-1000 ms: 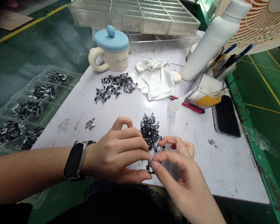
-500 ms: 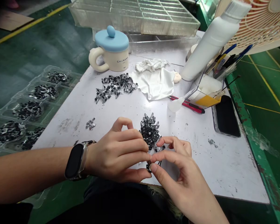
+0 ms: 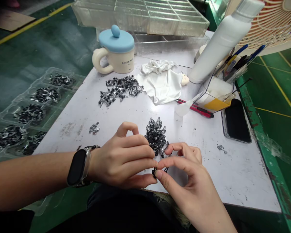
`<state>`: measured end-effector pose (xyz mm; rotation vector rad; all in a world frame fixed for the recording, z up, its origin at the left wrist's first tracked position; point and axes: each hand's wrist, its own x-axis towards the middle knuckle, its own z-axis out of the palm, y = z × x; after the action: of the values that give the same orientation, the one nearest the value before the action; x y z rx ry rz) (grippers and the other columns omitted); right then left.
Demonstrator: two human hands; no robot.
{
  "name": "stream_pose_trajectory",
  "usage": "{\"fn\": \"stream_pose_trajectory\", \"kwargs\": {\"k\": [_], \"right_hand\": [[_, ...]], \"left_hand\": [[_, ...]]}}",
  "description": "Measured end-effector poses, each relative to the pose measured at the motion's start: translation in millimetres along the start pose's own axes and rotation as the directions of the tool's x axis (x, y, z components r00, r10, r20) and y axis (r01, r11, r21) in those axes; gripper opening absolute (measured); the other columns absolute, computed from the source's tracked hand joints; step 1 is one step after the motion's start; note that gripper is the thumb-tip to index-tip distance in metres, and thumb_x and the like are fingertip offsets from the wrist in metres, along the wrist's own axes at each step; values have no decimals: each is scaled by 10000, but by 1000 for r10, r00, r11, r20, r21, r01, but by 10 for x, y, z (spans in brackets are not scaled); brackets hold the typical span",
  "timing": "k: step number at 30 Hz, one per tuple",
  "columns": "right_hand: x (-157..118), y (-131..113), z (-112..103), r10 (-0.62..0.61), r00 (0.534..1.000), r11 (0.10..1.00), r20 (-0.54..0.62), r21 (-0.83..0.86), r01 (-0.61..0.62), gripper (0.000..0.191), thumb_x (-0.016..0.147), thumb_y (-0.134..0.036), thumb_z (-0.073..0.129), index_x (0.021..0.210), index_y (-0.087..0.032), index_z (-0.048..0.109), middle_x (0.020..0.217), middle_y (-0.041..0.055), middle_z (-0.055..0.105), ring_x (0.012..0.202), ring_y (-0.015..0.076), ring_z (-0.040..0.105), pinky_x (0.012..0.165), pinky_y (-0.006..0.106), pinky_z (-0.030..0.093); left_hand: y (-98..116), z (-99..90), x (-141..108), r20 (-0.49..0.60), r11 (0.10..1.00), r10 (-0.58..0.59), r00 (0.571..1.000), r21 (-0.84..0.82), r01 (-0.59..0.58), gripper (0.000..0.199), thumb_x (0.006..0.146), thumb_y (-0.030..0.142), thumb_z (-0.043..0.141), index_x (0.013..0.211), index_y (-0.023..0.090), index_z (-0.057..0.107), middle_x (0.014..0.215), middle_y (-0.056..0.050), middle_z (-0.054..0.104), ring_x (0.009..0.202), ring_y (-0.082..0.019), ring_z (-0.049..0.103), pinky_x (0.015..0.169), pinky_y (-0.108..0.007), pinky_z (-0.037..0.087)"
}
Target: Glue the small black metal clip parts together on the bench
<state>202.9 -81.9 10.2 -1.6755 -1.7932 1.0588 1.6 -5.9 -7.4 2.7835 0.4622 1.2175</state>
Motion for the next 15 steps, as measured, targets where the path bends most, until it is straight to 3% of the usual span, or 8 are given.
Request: {"fn": "stream_pose_trajectory", "kwargs": {"k": [7, 12, 15], "right_hand": [[-23, 40, 35, -15, 998, 1000, -57, -20, 14, 98, 828, -380, 643, 922, -359, 630, 1121, -14, 502, 1138, 208, 423, 927, 420, 328], [-43, -13, 41, -56, 993, 995, -103, -88, 47, 147, 809, -398, 654, 938, -337, 619, 1118, -2, 533, 1123, 225, 467, 883, 401, 373], [-49, -21, -52, -65, 966, 993, -249, -116, 37, 247, 792, -455, 641, 986, -311, 586, 1134, 17, 543, 1151, 254, 483, 914, 412, 383]], "left_hand": [[7, -6, -10, 1, 1000, 9, 1000, -4, -9, 257, 842, 366, 579, 715, 151, 637, 723, 19, 667, 711, -120, 569, 780, -375, 335], [0, -1, 4, 50, 997, -44, 998, -54, 47, 281, 835, 396, 578, 720, 147, 640, 745, 9, 668, 713, -119, 564, 806, -380, 318], [-10, 2, 18, 113, 977, -130, 985, -157, 147, 290, 798, 430, 620, 724, 151, 643, 750, 17, 668, 723, -117, 567, 816, -371, 312]]}}
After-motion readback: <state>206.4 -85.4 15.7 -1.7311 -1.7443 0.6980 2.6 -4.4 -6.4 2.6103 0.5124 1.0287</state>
